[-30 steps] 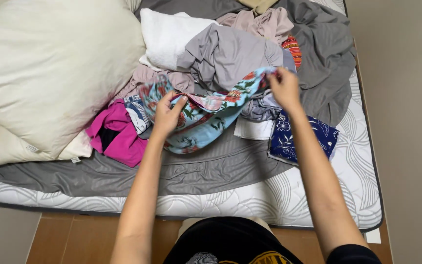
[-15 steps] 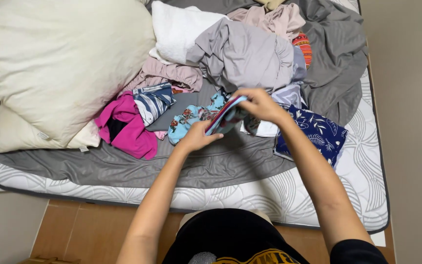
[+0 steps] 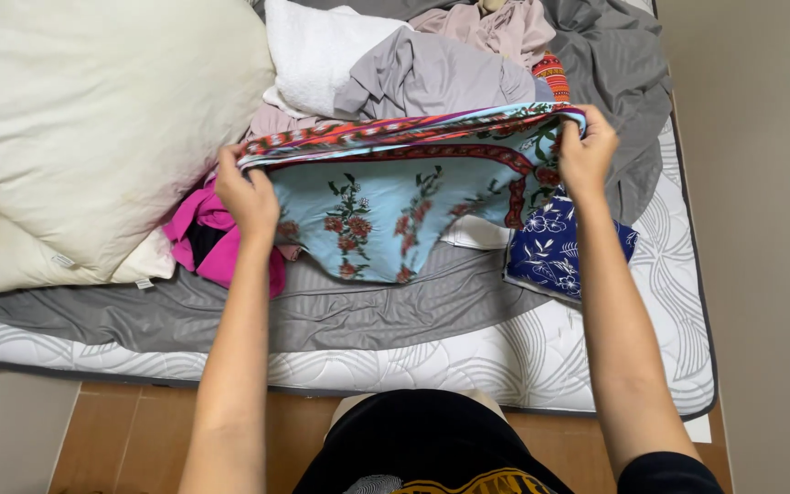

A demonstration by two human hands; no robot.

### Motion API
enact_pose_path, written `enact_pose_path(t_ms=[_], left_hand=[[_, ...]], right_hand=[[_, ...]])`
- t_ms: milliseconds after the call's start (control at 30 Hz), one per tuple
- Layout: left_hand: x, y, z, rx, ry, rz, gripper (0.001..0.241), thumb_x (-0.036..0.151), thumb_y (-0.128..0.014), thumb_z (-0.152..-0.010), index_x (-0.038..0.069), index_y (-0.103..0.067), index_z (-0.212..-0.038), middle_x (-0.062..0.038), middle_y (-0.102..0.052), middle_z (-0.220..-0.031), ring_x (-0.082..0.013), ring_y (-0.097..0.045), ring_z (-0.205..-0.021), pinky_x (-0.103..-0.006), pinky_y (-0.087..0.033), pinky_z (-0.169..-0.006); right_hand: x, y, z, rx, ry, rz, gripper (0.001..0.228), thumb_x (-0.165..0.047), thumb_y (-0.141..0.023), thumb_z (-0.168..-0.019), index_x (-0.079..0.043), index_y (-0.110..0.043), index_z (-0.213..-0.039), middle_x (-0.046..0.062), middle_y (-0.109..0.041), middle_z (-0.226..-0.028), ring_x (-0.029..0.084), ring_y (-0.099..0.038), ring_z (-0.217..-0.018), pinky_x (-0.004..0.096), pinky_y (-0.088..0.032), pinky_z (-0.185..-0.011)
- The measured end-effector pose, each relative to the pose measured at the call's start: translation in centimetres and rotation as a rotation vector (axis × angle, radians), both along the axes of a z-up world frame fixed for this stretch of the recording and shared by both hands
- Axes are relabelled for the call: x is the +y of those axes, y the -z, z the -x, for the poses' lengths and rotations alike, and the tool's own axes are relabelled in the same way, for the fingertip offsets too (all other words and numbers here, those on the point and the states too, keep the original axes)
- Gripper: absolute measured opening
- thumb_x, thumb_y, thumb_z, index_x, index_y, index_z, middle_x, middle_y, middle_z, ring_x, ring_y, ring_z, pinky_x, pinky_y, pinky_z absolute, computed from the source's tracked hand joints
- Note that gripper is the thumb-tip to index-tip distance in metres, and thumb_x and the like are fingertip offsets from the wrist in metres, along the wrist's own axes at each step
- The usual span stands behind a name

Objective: The person folds a black and yellow t-shirt, a blue t-shirt, a dark blue floral shirt, and a light blue floral dress on a bed. The person smooths and aligns each item before folding it into a compact shape and placing it on the bed.

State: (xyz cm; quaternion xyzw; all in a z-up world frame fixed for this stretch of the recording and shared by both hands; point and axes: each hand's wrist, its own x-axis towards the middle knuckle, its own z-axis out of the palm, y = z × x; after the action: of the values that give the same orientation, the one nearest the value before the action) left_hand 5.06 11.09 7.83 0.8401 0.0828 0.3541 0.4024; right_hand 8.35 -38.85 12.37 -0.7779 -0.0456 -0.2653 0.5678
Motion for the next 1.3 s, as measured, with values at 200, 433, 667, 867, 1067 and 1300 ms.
enact_pose_path(t_ms=[200, 433, 667, 867, 1067, 1300], left_hand=[[-8.6, 1.2, 2.6, 0.273, 0.574, 0.215, 0.017, 0.020, -0.067, -0.095, 0.005, -0.071, -0.103, -0.013, -0.071, -0.078, -0.0209, -0.067, -0.071, -0.0359, -0.052, -0.067], [-10.5, 3.0, 3.5, 0.301, 0.821, -0.024, 0.037, 0.031, -0.083, -0.078, 0.001, -0.072, -0.095, -0.015, -0.074, -0.083, -0.0250, -0.072, -0.074, -0.0366, -0.055, -0.071], [-8.0, 8.2, 3.2, 0.112, 0.790, -0.138, 0.047, 0.031, -0.092, -0.077, -0.003, -0.072, -0.102, -0.016, -0.072, -0.094, -0.0222, -0.065, -0.085, -0.0333, -0.052, -0.076], [-5.2, 11.2, 0.2, 0.331, 0.734, 0.418, 0.033, 0.020, -0.082, -0.096, -0.006, -0.062, -0.098, -0.005, -0.057, -0.083, -0.0118, -0.045, -0.077, -0.0317, -0.043, -0.076], [-11.3, -0.5, 3.0, 0.181, 0.966, 0.368, 0.031, 0.024, -0.076, -0.095, 0.001, -0.066, -0.112, -0.002, -0.067, -0.101, -0.0094, -0.061, -0.097, -0.0277, -0.050, -0.087], [-11.8, 3.5, 1.9, 0.239, 1.100, 0.182, 0.028, 0.015, -0.074, -0.089, 0.000, -0.068, -0.112, -0.005, -0.072, -0.095, -0.0110, -0.064, -0.088, -0.0298, -0.054, -0.082]], right_hand=[[8.6, 6.5, 1.1, 0.042, -0.071, 0.742, 0.112, -0.041, -0.093, -0.067, -0.006, -0.035, -0.156, 0.026, -0.040, -0.155, 0.047, -0.035, -0.144, 0.056, -0.028, -0.121], [16.3, 9.1, 3.6, 0.367, -0.670, 0.418, 0.035, -0.005, -0.057, -0.088, -0.005, -0.069, -0.121, 0.008, -0.073, -0.095, 0.018, -0.068, -0.088, 0.036, -0.048, -0.087], [11.3, 4.7, 0.6, 0.344, -0.633, -0.406, 0.023, 0.002, -0.045, -0.093, -0.002, -0.068, -0.095, 0.005, -0.071, -0.089, 0.012, -0.066, -0.082, 0.026, -0.054, -0.078], [3.2, 4.5, -0.8, 0.269, -0.436, -0.456, 0.017, 0.004, -0.050, -0.097, -0.001, -0.066, -0.099, 0.005, -0.071, -0.093, 0.013, -0.064, -0.085, 0.026, -0.052, -0.081], [10.4, 1.9, 3.1, 0.212, -0.757, 0.292, 0.077, 0.000, -0.072, -0.078, -0.001, -0.039, -0.147, 0.018, -0.053, -0.137, 0.025, -0.053, -0.124, 0.037, -0.046, -0.100], [16.0, -0.1, 5.1, 0.107, -0.833, 0.494, 0.054, -0.010, -0.078, -0.083, 0.000, -0.057, -0.131, 0.016, -0.064, -0.120, 0.025, -0.059, -0.107, 0.037, -0.047, -0.091]])
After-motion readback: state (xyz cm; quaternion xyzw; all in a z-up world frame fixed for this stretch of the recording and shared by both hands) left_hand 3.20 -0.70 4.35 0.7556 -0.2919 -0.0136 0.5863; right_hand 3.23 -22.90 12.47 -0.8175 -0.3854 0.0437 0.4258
